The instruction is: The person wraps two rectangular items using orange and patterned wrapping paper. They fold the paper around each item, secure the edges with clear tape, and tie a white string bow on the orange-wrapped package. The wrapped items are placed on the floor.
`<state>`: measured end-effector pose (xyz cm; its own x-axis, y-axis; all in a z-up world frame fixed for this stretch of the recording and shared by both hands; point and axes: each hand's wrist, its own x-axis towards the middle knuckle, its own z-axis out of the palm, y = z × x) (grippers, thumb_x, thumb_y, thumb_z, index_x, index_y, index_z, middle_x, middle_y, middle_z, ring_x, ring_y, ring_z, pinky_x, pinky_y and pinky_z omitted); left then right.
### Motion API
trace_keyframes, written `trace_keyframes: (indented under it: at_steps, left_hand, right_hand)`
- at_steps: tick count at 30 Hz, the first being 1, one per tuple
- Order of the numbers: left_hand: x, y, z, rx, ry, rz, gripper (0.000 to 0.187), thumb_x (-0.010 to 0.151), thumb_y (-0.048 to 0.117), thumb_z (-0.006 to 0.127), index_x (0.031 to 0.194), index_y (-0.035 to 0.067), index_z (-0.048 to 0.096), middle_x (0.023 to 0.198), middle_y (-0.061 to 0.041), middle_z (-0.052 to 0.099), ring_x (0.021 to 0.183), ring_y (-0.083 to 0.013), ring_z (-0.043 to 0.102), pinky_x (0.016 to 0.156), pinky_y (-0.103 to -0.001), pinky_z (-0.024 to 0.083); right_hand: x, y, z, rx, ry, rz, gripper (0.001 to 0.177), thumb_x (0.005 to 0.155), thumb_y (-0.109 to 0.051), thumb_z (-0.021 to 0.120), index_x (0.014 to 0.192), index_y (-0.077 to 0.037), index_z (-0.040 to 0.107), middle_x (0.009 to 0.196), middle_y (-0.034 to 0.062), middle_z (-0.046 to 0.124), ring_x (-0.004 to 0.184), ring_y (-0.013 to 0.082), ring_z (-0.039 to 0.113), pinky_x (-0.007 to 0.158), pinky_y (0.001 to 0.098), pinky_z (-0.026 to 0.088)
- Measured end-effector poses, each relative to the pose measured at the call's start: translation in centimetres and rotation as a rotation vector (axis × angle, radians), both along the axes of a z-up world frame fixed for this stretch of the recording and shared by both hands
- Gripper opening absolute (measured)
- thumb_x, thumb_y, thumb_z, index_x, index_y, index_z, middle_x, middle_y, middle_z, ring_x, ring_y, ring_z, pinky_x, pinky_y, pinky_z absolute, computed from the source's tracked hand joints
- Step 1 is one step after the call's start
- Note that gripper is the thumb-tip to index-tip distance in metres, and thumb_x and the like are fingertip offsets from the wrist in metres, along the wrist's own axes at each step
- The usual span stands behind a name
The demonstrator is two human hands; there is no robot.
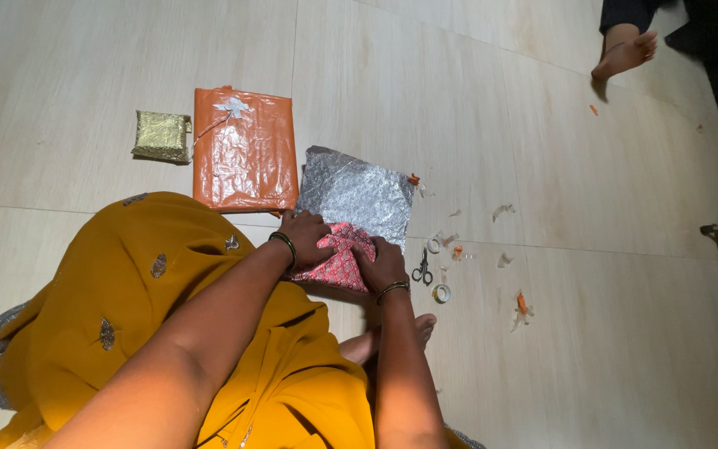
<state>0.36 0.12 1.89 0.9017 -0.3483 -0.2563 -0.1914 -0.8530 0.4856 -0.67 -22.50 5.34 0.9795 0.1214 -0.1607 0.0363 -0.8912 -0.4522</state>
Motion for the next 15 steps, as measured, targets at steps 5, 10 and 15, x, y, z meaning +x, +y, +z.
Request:
trace_keyframes:
  at_steps: [5, 10, 15]
  left_hand:
    - [0.0, 0.1, 0.0, -0.042, -0.085, -0.036, 0.056, 0.085, 0.056, 0.061, 0.121, 0.014, 0.070, 0.133, -0.011, 0.063, 0.135, -0.0274, 0.050, 0.114, -0.063, 0.022]
    - [-0.2, 0.0, 1.1, -0.028, 0.067, -0.032, 0.063, 0.086, 0.058, 0.058, 0.133, 0.015, 0.064, 0.124, -0.018, 0.069, 0.125, -0.0345, 0.060, 0.121, -0.062, 0.017]
    - [0.4, 0.2, 1.1, -0.017, 0.106, -0.028, 0.068, 0.083, 0.062, 0.056, 0.134, 0.017, 0.064, 0.123, -0.019, 0.069, 0.122, -0.0350, 0.062, 0.118, -0.060, 0.022]
  right_hand:
    - [0.9, -0.7, -0.3, -0.047, -0.255, 0.165, 0.048, 0.087, -0.046, 0.071, 0.105, -0.002, 0.072, 0.104, 0.0219, 0.073, 0.105, 0.0423, 0.066, 0.093, 0.0483, 0.052]
    - [1.3, 0.3, -0.7, 0.097, -0.285, 0.276, 0.039, 0.096, -0.039, 0.060, 0.113, -0.005, 0.071, 0.099, 0.0216, 0.073, 0.096, 0.0427, 0.066, 0.083, 0.0495, 0.052]
    - [1.1, 1.8, -0.3, -0.106, -0.069, 0.174, 0.049, 0.100, -0.048, 0.056, 0.085, -0.004, 0.071, 0.091, 0.0213, 0.072, 0.093, 0.0403, 0.068, 0.083, 0.0499, 0.052]
